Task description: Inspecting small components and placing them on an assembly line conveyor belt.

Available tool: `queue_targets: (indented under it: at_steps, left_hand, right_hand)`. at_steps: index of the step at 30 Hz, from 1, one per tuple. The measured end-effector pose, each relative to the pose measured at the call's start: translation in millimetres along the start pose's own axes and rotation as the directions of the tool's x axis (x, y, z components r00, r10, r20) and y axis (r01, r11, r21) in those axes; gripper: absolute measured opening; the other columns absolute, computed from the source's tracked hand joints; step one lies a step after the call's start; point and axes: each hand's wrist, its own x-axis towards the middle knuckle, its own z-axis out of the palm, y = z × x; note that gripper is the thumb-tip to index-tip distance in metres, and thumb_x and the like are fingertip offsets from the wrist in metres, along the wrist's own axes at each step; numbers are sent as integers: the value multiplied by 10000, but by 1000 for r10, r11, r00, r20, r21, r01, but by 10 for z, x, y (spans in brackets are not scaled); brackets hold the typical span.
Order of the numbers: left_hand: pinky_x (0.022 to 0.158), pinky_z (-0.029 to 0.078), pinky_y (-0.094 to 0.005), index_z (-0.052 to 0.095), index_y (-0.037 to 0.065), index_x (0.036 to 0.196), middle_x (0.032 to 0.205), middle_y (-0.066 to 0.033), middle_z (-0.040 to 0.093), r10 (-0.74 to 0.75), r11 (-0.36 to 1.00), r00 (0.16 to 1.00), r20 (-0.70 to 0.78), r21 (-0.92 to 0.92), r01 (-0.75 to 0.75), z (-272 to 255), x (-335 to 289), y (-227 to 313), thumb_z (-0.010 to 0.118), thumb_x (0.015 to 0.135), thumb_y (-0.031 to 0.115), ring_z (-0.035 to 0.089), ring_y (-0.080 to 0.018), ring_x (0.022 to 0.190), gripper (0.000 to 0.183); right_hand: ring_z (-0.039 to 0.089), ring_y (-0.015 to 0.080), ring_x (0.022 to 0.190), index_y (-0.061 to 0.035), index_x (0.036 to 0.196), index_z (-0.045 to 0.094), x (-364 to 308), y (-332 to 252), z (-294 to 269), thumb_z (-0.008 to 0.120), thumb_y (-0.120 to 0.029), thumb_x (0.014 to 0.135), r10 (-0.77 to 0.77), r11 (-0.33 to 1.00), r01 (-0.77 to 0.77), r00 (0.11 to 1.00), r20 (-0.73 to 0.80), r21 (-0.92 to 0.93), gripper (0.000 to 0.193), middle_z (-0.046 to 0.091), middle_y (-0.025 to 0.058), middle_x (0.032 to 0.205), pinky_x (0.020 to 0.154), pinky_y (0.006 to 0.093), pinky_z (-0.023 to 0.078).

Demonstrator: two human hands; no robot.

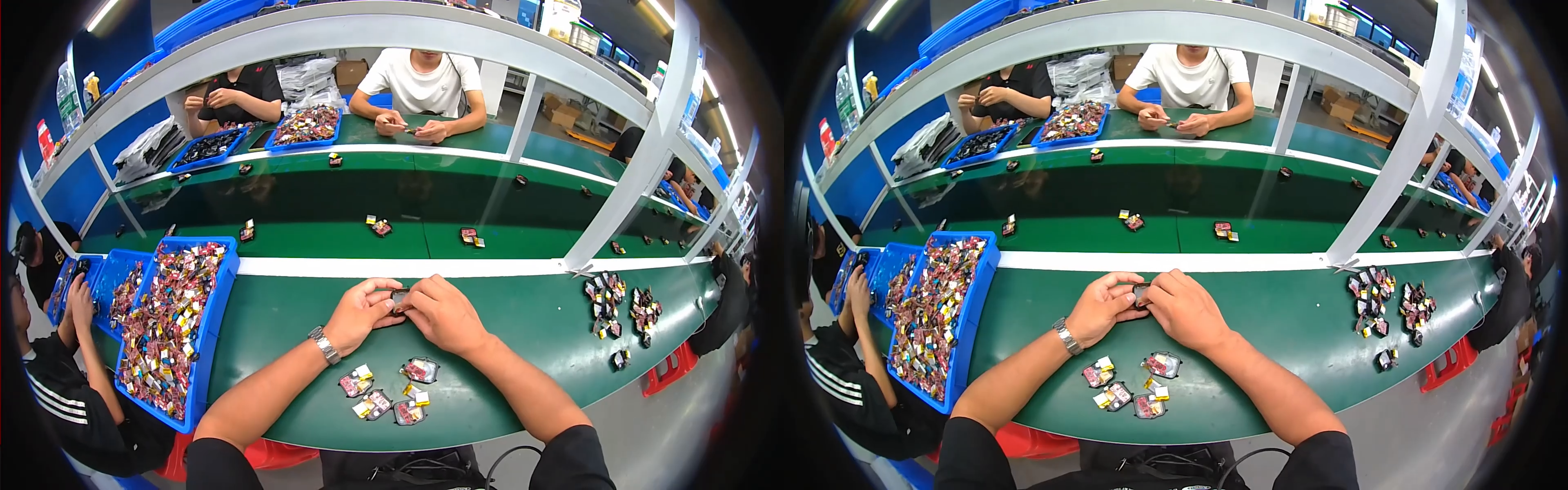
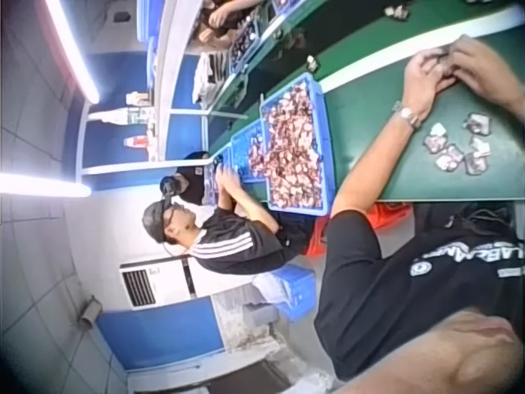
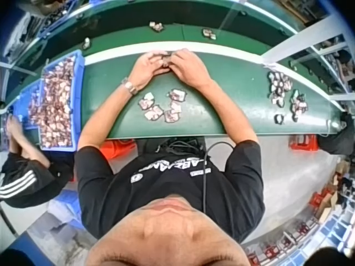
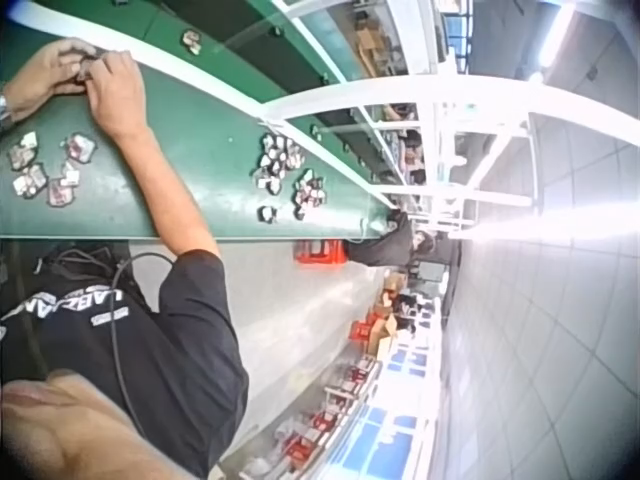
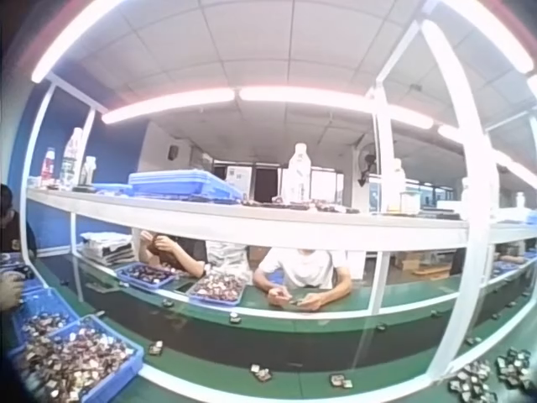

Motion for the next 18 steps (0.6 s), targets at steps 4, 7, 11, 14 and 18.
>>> queue_targets:
  at_steps: [4,7,11,14,18]
  left_hand:
    - [945,556,-329,471,8,1268,1208,-123,591,-7,1000,1000,-10,19,7,-4,-10,3,468,973,-12,624,-176,1070,296]
    - [953,551,-327,471,13,1272,1225,-121,589,-11,1000,1000,4,-7,11,-30,-13,9,495,960,-14,619,-176,1081,314]
    - [980,538,-373,449,12,1287,1249,-136,572,53,999,992,111,-2,-53,-44,-4,-5,576,928,0,607,-203,1124,381]
    - [987,534,-368,452,15,1294,1260,-132,567,62,997,992,114,36,-67,-24,5,-12,556,927,-24,599,-196,1131,384]
    - [984,536,-355,457,21,1301,1274,-132,559,25,999,997,78,45,-29,-13,4,-19,506,947,-37,598,-188,1123,361]
  right_hand:
    - [552,242,920,-85,864,679,-7,-29,-39,717,-51,753,97,995,-99,994,46,24,123,563,47,962,775,363,494]
    - [544,244,989,-89,850,704,12,-52,0,724,-59,756,165,978,-155,984,-65,138,100,579,48,1027,794,347,495]
    - [540,255,1045,-79,853,707,-17,-15,31,713,-62,764,216,966,-200,972,-91,165,90,587,58,1103,823,352,498]
    - [539,266,1063,-78,853,708,-24,-28,34,707,-75,762,239,961,-223,968,-83,162,90,587,64,1140,842,363,497]
    - [532,274,1100,-72,850,701,-24,-41,13,699,-79,765,252,955,-242,967,-39,171,86,586,75,1162,874,368,492]
